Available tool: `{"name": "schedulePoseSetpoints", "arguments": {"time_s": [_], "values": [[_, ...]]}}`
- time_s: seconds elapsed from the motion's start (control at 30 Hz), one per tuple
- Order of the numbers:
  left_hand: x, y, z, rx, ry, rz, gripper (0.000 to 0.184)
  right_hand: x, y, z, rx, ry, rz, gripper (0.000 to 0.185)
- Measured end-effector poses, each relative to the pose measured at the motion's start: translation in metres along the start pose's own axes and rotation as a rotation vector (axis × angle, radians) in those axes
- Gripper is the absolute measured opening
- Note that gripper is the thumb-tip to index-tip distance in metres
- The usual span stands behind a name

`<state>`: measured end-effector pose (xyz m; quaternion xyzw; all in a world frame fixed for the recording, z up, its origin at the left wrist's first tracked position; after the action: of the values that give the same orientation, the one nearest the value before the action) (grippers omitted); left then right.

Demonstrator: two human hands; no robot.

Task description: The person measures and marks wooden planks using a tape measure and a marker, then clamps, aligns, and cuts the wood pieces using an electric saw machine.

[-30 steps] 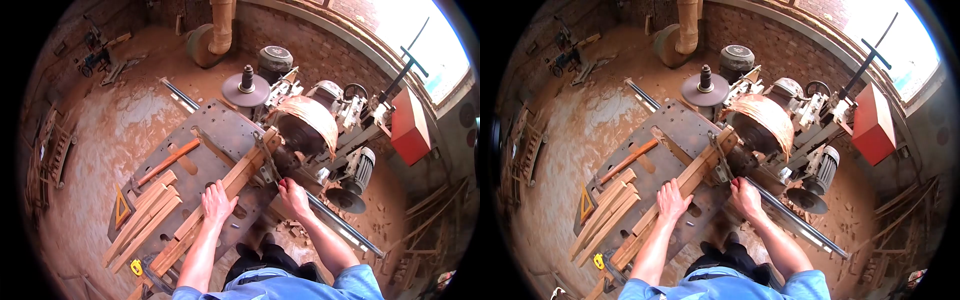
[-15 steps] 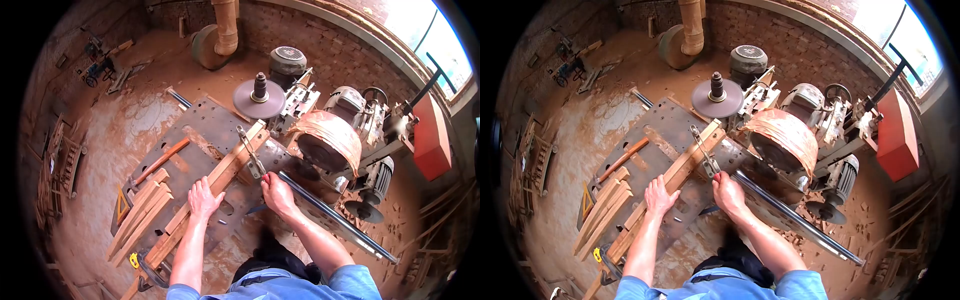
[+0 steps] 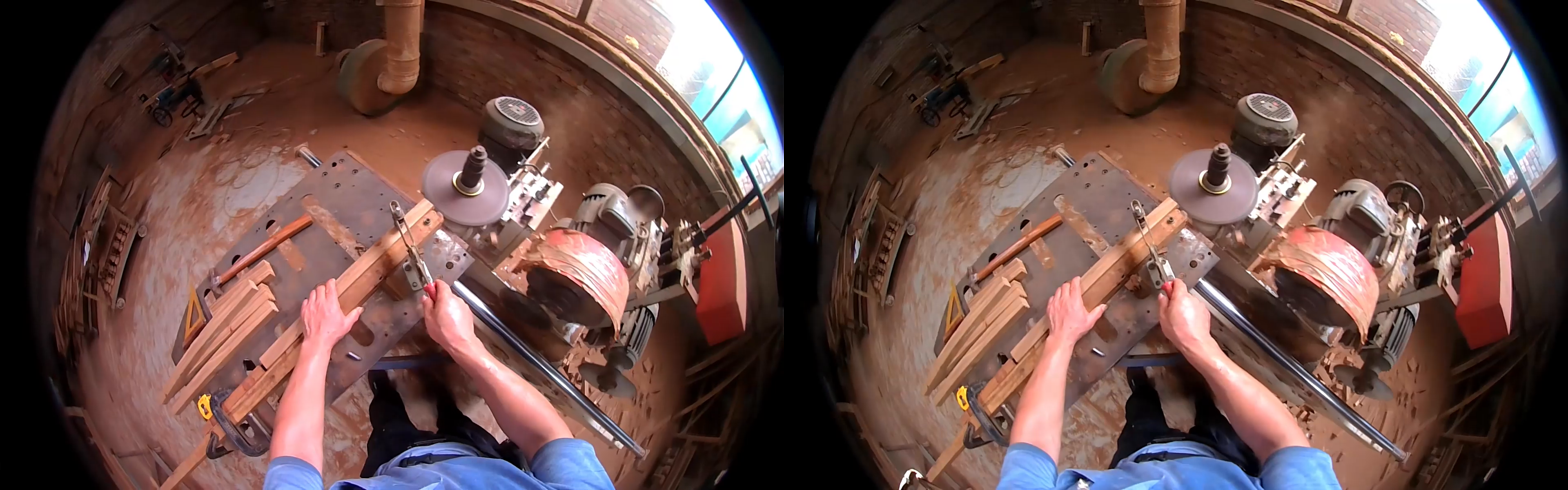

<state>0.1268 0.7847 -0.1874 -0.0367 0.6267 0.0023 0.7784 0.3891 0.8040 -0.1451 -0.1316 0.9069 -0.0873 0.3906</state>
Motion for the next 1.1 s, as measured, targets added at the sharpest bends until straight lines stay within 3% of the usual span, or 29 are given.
{"name": "schedulePoseSetpoints", "arguments": {"time_s": [0.23,0.33,0.47,0.6,0.73,0.83,1.1], "values": [[-0.021,0.046,-0.038,-0.032,-0.037,-0.1,0.085,0.017,0.053,-0.031,-0.013,-0.045,0.044,0.032],[-0.032,0.06,-0.056,0.038,-0.02,0.039,0.066,0.015,0.067,-0.05,-0.056,-0.048,0.039,0.032],[-0.034,0.102,-0.091,-0.015,-0.175,-0.113,0.041,-0.024,0.094,-0.095,0.102,-0.313,-0.381,0.032],[-0.108,0.126,-0.098,-0.108,-0.124,-0.237,0.038,-0.028,0.084,-0.105,0.086,-0.304,-0.304,0.033],[-0.16,0.067,-0.126,-0.125,-0.097,-0.311,0.046,-0.025,0.086,-0.097,0.028,-0.299,-0.257,0.032],[-0.164,-0.02,-0.165,-0.115,-0.128,-0.139,0.049,-0.022,0.086,-0.09,-0.016,-0.347,-0.252,0.029],[-0.148,-0.173,-0.221,-0.176,0.013,-0.09,0.045,-0.029,0.068,-0.087,-0.053,-0.412,-0.204,0.028]]}}
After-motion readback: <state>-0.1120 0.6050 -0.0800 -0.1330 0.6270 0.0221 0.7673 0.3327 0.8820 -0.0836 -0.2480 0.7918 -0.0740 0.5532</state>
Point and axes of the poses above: each hand's wrist, its own y-axis towards the middle knuckle, its own x-axis out of the palm, z = x × y, the point moved 5 cm from there along y, towards the middle knuckle, and after that the axes turned 12 degrees about -z, right-handed, at the moved point
